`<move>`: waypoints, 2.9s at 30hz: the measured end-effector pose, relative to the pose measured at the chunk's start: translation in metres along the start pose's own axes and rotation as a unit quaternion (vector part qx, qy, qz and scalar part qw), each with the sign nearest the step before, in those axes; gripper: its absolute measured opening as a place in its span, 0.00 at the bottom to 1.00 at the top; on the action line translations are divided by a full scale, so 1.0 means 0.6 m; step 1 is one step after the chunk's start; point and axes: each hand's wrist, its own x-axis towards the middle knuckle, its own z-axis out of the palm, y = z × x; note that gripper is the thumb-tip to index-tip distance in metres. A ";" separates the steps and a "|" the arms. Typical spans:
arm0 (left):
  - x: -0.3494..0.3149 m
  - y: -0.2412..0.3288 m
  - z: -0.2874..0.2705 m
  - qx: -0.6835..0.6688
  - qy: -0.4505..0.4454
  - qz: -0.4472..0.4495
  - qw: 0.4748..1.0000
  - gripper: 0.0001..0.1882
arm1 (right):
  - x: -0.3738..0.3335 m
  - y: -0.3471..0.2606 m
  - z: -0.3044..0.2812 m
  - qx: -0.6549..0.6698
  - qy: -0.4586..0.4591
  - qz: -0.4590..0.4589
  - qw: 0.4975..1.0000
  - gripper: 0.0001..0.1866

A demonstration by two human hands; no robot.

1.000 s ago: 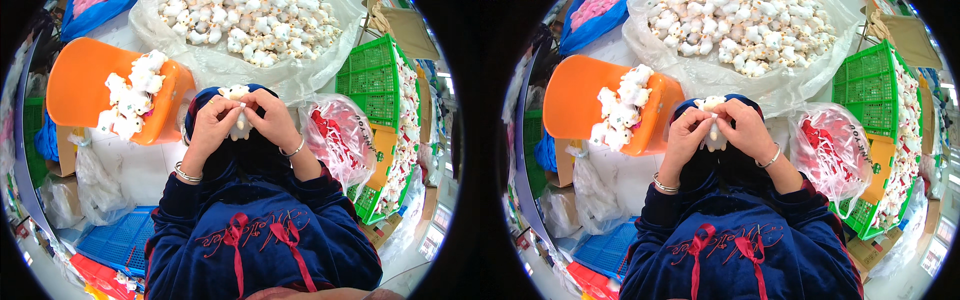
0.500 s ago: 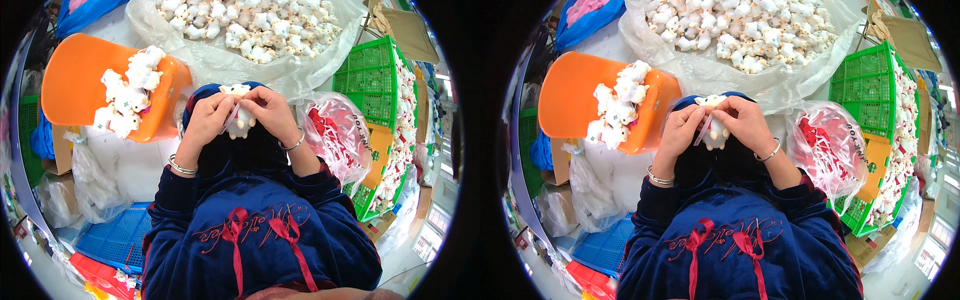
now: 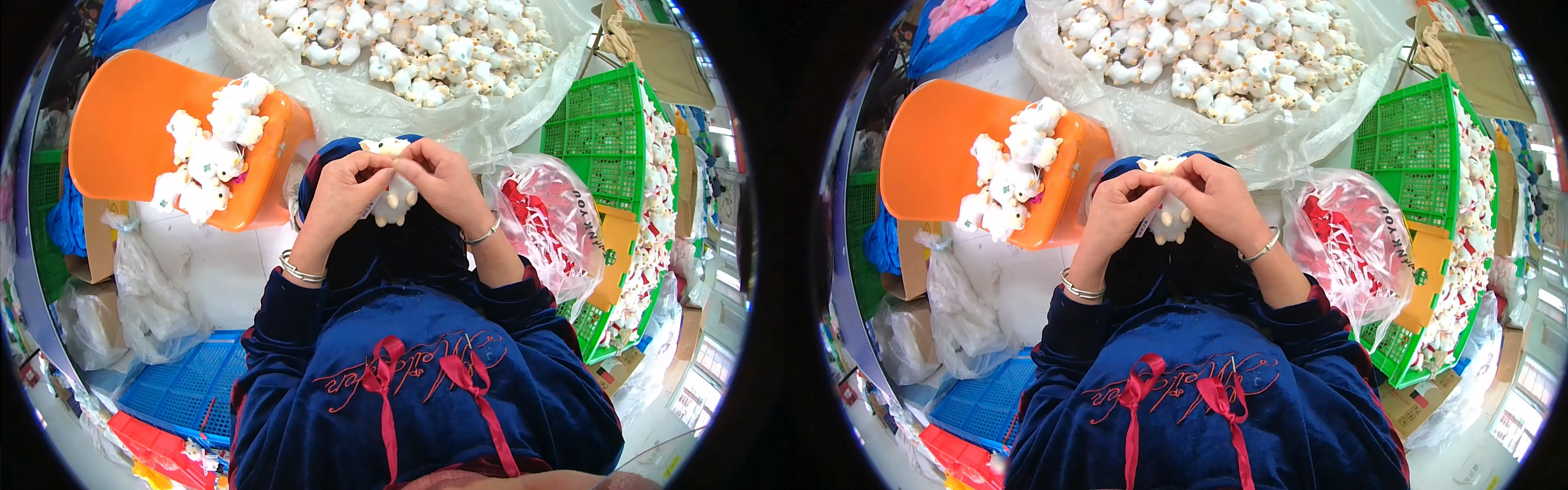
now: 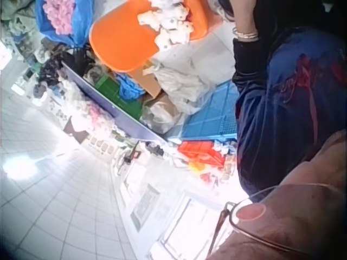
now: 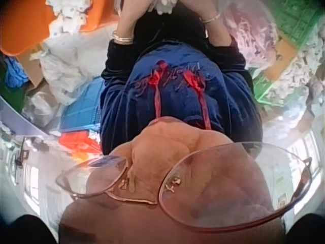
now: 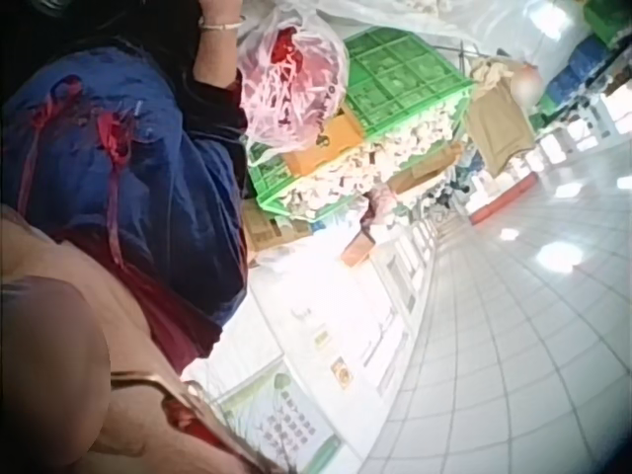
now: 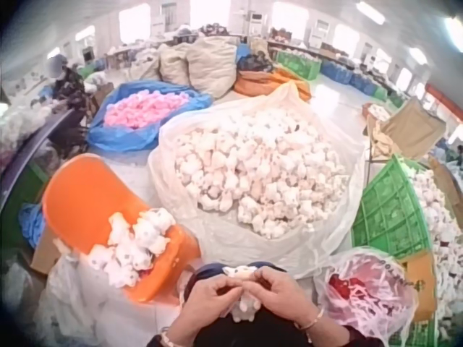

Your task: The person sits cross-legged on the floor and ties small ribbons around the necks of white plush toys. They pick up each toy, wrap the ribbon, and adjust the bow before placing the finished item into an orange bin.

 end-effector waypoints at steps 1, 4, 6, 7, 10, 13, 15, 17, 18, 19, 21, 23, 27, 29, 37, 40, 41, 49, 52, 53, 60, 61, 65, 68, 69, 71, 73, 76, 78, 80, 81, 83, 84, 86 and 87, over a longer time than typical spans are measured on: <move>0.001 0.000 0.001 -0.006 0.001 0.002 1.000 0.08 | -0.001 -0.004 0.002 -0.012 -0.007 0.008 1.000 0.10; 0.002 -0.002 0.004 -0.030 0.003 0.011 0.999 0.07 | 0.003 0.007 -0.002 0.012 -0.021 0.017 1.000 0.10; 0.002 -0.003 0.006 -0.055 0.001 0.026 0.998 0.06 | 0.003 0.011 -0.005 0.027 -0.022 0.020 0.999 0.10; 0.001 -0.003 0.006 -0.039 0.006 0.018 0.999 0.07 | 0.004 0.012 -0.007 0.034 -0.022 0.022 0.999 0.10; -0.001 -0.005 0.007 0.004 0.023 0.015 1.000 0.08 | 0.006 0.013 -0.007 -0.015 -0.011 -0.002 1.000 0.10; 0.002 -0.017 0.011 0.029 0.041 0.046 0.998 0.07 | 0.010 0.014 -0.010 -0.022 -0.017 0.003 1.000 0.10; 0.003 -0.019 0.013 0.034 0.048 0.054 0.997 0.06 | 0.008 0.003 -0.010 -0.025 -0.030 0.011 0.999 0.10; -0.001 -0.014 0.016 0.056 0.056 0.062 0.995 0.05 | 0.009 0.004 -0.008 -0.025 -0.030 0.005 0.999 0.10; -0.003 -0.012 0.017 0.066 0.060 0.066 0.994 0.05 | 0.009 0.013 -0.006 -0.024 -0.023 -0.007 0.999 0.10; -0.003 -0.014 0.020 0.069 0.066 0.073 0.993 0.05 | 0.010 0.018 -0.005 -0.022 -0.017 -0.018 0.999 0.11; -0.003 -0.018 0.026 0.074 0.077 0.085 0.991 0.06 | 0.009 0.020 -0.009 -0.020 -0.013 -0.025 0.999 0.10; -0.003 -0.020 0.034 0.045 0.089 0.094 0.991 0.07 | 0.008 0.021 -0.009 -0.002 -0.013 -0.023 1.000 0.10; -0.002 -0.018 0.040 0.071 0.093 0.121 0.986 0.08 | 0.007 0.025 -0.012 0.054 -0.027 -0.014 0.998 0.09; 0.000 -0.017 0.044 0.059 0.098 0.137 0.984 0.07 | 0.006 0.027 -0.013 0.064 -0.031 -0.018 0.997 0.09; -0.004 -0.020 0.053 0.074 0.105 0.110 0.986 0.04 | 0.016 0.036 -0.044 0.158 0.008 0.011 0.987 0.11; -0.008 -0.022 0.058 0.059 0.110 0.109 0.986 0.04 | 0.022 0.046 -0.066 0.038 0.061 -0.047 0.996 0.13; -0.008 -0.021 0.059 0.042 0.110 0.102 0.988 0.05 | 0.022 0.048 -0.069 -0.017 0.072 -0.084 0.994 0.13; -0.012 -0.028 0.072 0.006 0.121 0.123 0.985 0.03 | 0.010 0.034 -0.057 -0.129 -0.012 -0.048 0.990 0.11; -0.016 -0.027 0.067 0.025 0.112 0.130 0.985 0.03 | 0.014 0.035 -0.064 0.051 -0.059 0.056 0.995 0.11; -0.015 -0.031 0.065 0.034 0.108 0.136 0.984 0.03 | 0.015 0.031 -0.067 0.050 -0.066 0.058 0.995 0.11; -0.015 -0.037 0.049 0.073 0.078 0.157 0.982 0.04 | 0.030 0.041 -0.099 -0.003 -0.118 0.072 0.990 0.14; -0.015 -0.039 0.048 0.075 0.073 0.165 0.981 0.04 | 0.031 0.044 -0.101 -0.016 -0.123 0.079 0.989 0.14; -0.012 -0.049 0.041 0.024 0.052 0.181 0.982 0.03 | 0.032 0.043 -0.095 -0.041 -0.105 0.046 0.993 0.14; -0.016 -0.052 0.045 -0.029 0.040 0.159 0.986 0.02 | 0.032 0.040 -0.091 -0.087 -0.075 0.045 0.992 0.15; -0.017 -0.052 0.048 -0.042 0.038 0.148 0.987 0.02 | 0.032 0.045 -0.090 -0.114 -0.066 0.028 0.991 0.15; -0.016 -0.047 0.050 -0.016 0.043 0.144 0.988 0.02 | 0.028 0.045 -0.092 -0.133 -0.065 0.021 0.989 0.16; -0.021 -0.032 0.051 0.014 0.041 0.112 0.993 0.02 | 0.021 0.038 -0.101 -0.117 -0.079 0.043 0.989 0.18; -0.019 -0.039 0.051 0.038 0.050 0.134 0.989 0.02 | 0.015 0.039 -0.123 0.067 -0.154 0.081 0.982 0.17; -0.020 -0.037 0.052 0.026 0.054 0.137 0.989 0.02 | 0.008 0.033 -0.110 0.101 -0.136 0.070 0.983 0.15; -0.019 -0.035 0.054 0.020 0.057 0.139 0.988 0.02 | 0.000 0.028 -0.100 0.124 -0.133 0.067 0.981 0.12; -0.020 -0.035 0.055 0.020 0.058 0.139 0.988 0.02 | -0.004 0.028 -0.097 0.131 -0.139 0.069 0.979 0.11; -0.020 -0.035 0.057 0.015 0.065 0.143 0.987 0.03 | -0.009 0.022 -0.089 0.143 -0.153 0.092 0.974 0.10; -0.019 -0.038 0.058 0.009 0.070 0.147 0.987 0.03 | -0.012 0.015 -0.086 0.149 -0.159 0.112 0.969 0.09; -0.018 -0.037 0.060 0.010 0.076 0.148 0.986 0.04 | -0.020 0.018 -0.067 0.208 -0.174 0.115 0.956 0.08; -0.020 -0.034 0.059 0.017 0.079 0.145 0.986 0.04 | -0.022 0.017 -0.066 0.195 -0.213 0.107 0.951 0.07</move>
